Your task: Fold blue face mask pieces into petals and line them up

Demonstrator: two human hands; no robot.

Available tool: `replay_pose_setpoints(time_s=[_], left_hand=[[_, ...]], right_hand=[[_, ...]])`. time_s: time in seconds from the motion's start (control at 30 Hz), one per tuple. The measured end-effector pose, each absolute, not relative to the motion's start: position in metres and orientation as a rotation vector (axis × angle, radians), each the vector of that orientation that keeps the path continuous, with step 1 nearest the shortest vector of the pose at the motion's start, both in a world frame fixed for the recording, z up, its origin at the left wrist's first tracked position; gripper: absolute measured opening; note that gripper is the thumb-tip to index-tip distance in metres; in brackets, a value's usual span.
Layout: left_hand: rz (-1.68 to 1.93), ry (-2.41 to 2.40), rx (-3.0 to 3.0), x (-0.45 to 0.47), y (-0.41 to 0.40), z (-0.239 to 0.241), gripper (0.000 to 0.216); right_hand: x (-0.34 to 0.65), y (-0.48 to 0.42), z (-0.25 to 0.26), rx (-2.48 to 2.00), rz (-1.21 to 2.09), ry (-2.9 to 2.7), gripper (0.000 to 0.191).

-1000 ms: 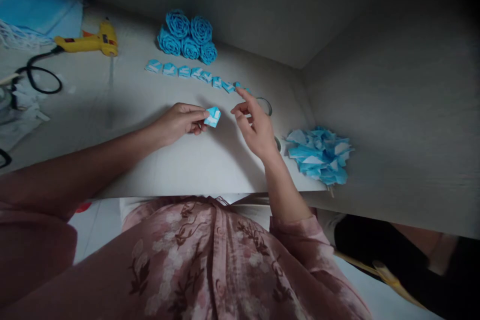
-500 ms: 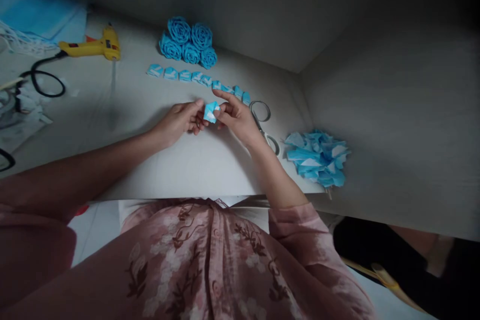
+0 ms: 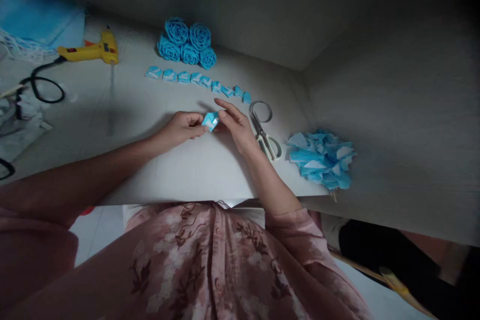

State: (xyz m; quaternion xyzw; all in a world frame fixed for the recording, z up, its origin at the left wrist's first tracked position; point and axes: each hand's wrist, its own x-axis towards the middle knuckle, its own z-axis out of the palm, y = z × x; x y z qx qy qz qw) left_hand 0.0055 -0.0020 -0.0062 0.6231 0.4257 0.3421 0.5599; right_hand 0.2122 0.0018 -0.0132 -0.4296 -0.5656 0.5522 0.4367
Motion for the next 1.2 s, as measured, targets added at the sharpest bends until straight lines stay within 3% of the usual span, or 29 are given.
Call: replay_pose_setpoints(time_s=[0.27,0.77,0.93,1.2], left_hand=[[0.774,0.984,1.53,0.0038,0.0009,-0.0091,0.027],[0.848,0.981,1.364,0.0034,0.0049,-0.0101,0.022],[0.793,0.973,1.436,0.0029,0.0056,-0.0118,0.022],[0.906,1.013,1.312,0.0037,0.0053,-0.0112,0.026]], right_hand=[[0.2051,0.0025,-0.0207,-1.024,1.355,-1.349,0.057],[0.2037,0.001,-0.0167,-1.028,1.274,-1.368,0.061],[0.2009,0.0037,-0.0226,-0.999,1.256,-1.48,0.069],[0.2072,0.0049,-0.0155,-1.007,1.376,-1.22,0.065]])
